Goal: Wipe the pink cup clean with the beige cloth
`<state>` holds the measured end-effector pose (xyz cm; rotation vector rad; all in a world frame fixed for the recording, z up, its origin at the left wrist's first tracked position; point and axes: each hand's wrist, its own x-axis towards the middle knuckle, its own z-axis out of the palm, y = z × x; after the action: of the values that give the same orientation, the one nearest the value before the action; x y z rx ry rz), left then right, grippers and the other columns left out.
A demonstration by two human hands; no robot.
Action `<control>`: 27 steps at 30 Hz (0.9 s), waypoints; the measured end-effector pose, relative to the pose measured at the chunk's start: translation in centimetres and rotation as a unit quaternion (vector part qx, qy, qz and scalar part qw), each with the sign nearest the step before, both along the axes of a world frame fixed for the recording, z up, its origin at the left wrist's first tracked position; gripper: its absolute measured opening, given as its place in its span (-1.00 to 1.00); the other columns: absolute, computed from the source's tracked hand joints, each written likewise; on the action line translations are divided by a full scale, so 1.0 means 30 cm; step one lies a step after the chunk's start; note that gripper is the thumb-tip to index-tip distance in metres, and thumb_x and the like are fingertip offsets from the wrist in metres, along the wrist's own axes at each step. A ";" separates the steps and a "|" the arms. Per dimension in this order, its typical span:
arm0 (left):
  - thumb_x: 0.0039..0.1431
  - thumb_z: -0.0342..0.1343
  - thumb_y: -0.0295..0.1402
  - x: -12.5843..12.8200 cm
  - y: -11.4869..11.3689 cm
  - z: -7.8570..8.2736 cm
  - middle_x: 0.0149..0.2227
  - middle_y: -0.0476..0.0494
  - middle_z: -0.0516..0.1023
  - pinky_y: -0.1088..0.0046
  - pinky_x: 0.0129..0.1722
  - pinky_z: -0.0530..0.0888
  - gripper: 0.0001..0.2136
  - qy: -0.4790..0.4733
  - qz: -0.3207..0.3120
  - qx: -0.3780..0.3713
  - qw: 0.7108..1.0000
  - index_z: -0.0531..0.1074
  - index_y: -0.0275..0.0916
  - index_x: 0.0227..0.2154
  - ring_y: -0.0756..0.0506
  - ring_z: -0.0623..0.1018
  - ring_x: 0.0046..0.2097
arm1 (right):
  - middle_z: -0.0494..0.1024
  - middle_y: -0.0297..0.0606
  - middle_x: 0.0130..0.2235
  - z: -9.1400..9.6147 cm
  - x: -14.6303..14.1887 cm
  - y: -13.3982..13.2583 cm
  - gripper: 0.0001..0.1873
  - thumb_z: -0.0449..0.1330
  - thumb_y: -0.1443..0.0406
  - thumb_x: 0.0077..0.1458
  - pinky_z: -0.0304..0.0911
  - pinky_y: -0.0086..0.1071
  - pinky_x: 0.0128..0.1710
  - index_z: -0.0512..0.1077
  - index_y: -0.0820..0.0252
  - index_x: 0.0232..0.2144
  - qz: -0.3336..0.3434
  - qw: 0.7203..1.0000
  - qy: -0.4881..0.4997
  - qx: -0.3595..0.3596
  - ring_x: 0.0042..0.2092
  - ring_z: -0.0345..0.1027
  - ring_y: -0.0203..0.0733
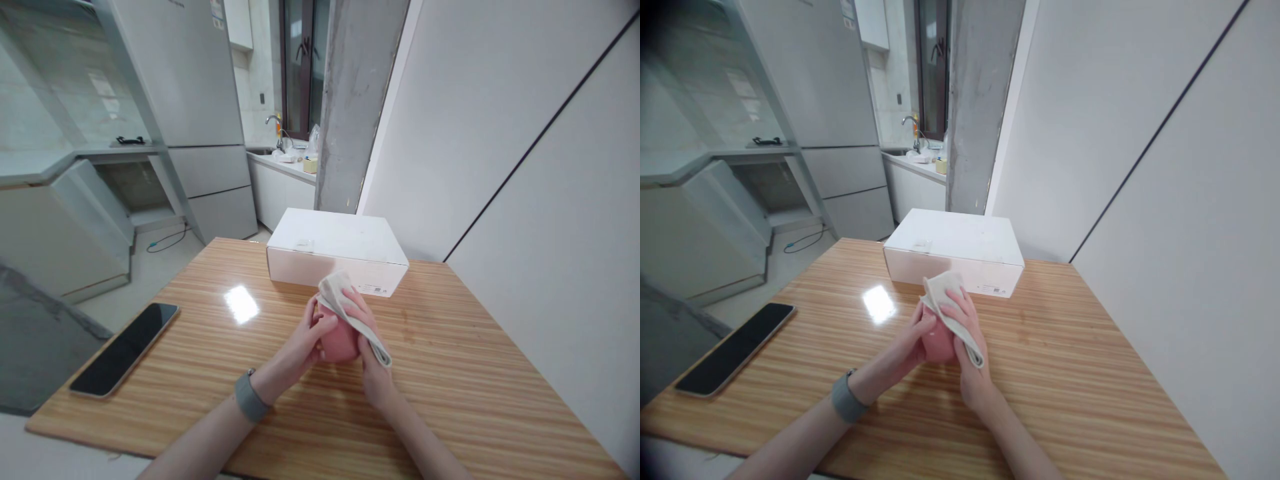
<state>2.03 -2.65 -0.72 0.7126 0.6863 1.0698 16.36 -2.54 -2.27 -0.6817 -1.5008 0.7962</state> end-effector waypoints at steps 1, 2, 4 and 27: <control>-0.05 0.38 -0.23 -0.002 0.000 -0.002 0.13 -0.21 0.39 0.32 -0.10 0.50 -0.21 0.012 -0.005 0.018 1.000 0.11 0.00 0.23 -0.20 0.49 0.03 | 0.30 -0.35 0.28 -0.009 -0.002 0.006 -0.62 0.04 0.05 0.28 -0.19 0.00 0.37 0.46 -0.07 0.05 -0.003 0.999 0.029 -0.030 0.36 -0.02 -0.01; -0.16 0.44 -0.30 -0.004 0.002 -0.005 0.15 -0.24 0.36 0.30 -0.08 0.50 -0.09 0.028 -0.009 0.032 0.999 0.06 0.00 0.25 -0.22 0.49 0.04 | 0.32 -0.35 0.27 -0.017 -0.003 0.012 -0.62 0.05 0.06 0.28 -0.16 -0.02 0.37 0.45 -0.07 0.06 -0.005 0.996 0.063 -0.062 0.35 0.02 -0.03; -0.36 0.51 -0.42 -0.006 0.007 -0.012 0.16 -0.30 0.34 0.25 -0.07 0.50 0.11 0.073 -0.012 0.040 0.996 0.00 -0.03 0.28 -0.25 0.51 0.01 | 0.38 -0.34 0.23 -0.032 -0.006 0.021 -0.61 0.07 0.07 0.27 -0.12 -0.07 0.37 0.44 -0.04 0.07 -0.006 0.984 0.127 -0.123 0.32 0.10 -0.06; 0.10 0.18 -0.01 -0.015 0.051 -0.034 -0.02 -0.27 0.54 0.34 -0.17 0.51 -0.48 -0.003 0.045 0.019 0.999 0.43 -0.23 0.04 -0.22 0.54 -0.04 | 0.13 -0.37 0.36 0.003 -0.003 -0.039 -0.61 -0.06 0.11 0.34 -0.22 0.11 0.36 0.34 -0.14 0.14 0.032 0.990 -0.119 0.067 0.40 -0.16 0.02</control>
<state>1.56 -1.14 -1.75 0.7159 0.6998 1.1695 16.27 -3.70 -2.18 -0.6473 -1.7843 0.6722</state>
